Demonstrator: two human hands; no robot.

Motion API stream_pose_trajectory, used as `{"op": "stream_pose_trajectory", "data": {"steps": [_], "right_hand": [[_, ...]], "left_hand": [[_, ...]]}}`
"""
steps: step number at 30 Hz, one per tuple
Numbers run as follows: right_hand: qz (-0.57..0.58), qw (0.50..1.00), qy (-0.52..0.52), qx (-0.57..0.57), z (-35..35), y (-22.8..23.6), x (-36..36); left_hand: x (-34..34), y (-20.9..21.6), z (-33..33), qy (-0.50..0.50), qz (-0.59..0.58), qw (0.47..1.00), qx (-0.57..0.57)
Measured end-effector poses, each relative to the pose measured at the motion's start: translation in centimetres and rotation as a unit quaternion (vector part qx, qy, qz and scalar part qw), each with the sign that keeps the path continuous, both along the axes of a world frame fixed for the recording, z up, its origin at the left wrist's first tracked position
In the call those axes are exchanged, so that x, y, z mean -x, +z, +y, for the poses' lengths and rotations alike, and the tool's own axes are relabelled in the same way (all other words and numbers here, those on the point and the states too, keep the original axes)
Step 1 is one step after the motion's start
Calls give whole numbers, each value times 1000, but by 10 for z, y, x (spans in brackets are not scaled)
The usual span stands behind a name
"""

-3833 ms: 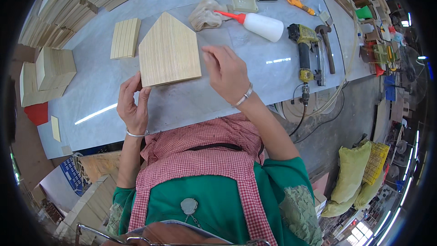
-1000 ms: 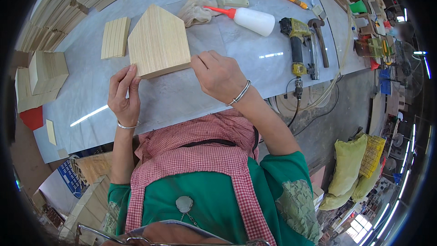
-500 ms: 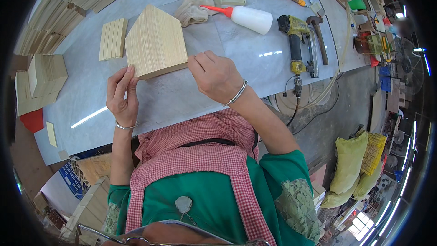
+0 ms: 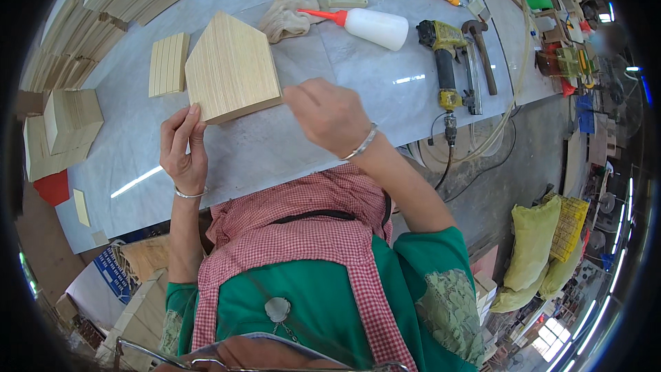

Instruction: Assembling wooden pieces to build a small birdhouse using glue and a pneumatic nail gun.

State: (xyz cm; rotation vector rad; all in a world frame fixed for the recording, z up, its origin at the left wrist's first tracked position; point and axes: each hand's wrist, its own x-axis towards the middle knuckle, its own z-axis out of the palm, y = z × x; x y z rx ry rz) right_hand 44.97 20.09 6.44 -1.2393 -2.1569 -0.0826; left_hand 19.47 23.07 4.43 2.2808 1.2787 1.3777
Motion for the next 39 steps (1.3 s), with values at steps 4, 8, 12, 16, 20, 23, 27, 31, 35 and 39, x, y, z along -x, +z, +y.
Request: {"op": "stream_pose_trajectory", "data": {"steps": [4,8,12,16,20,23,27,31,35,39], "right_hand": [[6,970,-235,59,-10,13,-73],[-103,894,-413,137,-33,1,-180],[-109,790,-524,297,-27,-26,-195],[-71,788,-517,327,-21,-19,-213],[51,806,-437,395,-30,56,-204],[268,777,-342,456,-41,126,-115],[294,750,-277,524,-48,159,-53],[279,725,-233,585,-37,164,-16],[260,714,-204,617,-35,164,-5],[265,706,-203,624,-32,166,0]], "left_hand": [[3,-2,-1,3,4,1000,-5],[-1,0,1,-15,-12,1000,-1],[1,-1,0,-13,-28,1000,1],[0,-3,3,-22,-38,999,-16],[1,-3,2,-26,-47,998,-18],[2,-5,2,-22,-51,998,-19],[2,-5,4,-28,-55,998,-20],[1,-7,4,-22,-50,998,-26],[2,-6,4,-26,-54,998,-22],[3,-4,5,-28,-55,998,-27]]}}
